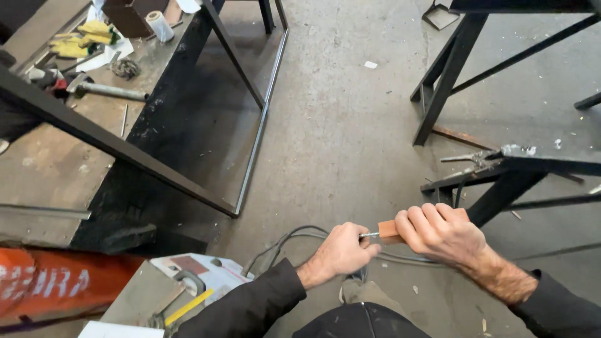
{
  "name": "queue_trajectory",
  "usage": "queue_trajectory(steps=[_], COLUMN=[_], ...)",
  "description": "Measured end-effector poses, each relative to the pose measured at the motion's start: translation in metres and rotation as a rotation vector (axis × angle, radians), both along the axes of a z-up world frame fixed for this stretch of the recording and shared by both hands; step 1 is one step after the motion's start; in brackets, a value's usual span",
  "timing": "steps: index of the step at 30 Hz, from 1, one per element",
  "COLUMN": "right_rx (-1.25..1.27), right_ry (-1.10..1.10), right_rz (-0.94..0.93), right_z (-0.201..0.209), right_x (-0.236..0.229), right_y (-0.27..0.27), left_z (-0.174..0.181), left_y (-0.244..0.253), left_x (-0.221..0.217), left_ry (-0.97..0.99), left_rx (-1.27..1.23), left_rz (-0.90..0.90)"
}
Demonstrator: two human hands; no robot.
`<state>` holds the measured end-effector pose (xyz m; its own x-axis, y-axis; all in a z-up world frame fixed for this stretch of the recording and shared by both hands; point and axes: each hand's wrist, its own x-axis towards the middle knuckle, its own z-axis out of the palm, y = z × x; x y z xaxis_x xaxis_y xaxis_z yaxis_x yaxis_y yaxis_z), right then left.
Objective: The person walks through a workshop while holding a threaded rod and a wooden block. They repeatedly insert the rod into the block and rotate it to tighten or loosen the fit, then remove the rod and repeat the cycle.
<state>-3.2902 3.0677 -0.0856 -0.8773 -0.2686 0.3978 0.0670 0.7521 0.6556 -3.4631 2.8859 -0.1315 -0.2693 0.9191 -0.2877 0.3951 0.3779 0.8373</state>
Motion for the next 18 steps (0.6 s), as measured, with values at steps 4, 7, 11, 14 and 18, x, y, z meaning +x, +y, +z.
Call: queue_trajectory(steps=[4, 7, 11, 14, 18], right_rx=[0.004, -0.066, -0.012, -0.068, -0.439], right_ry=[0.037, -0.005, 0.048, 0.045, -0.152], right_rz=[-0.108, -0.136, -0.164, -0.229, -0.397], right_z=[-0.006, -0.004, 0.0, -0.04, -0.027], right_x=[-0.028, -0.054, -0.088, -0.109, -0.139], right_y=[0.06, 0.107, 0.15, 0.191, 0.211], left_z=[0.016, 0.04, 0.047, 0.04, 0.018], left_y=[0.069, 0.112, 0.159, 0.197, 0.242], left_x=[-0.035, -0.057, -0.08, -0.107, -0.144], left_ry=[0.086, 0.177, 0.412, 0.511, 0.695], left_rx=[0.096, 0.008, 0.095, -0.001, -0.061], left_rz=[-0.005, -0.055, 0.064, 0.02, -0.081])
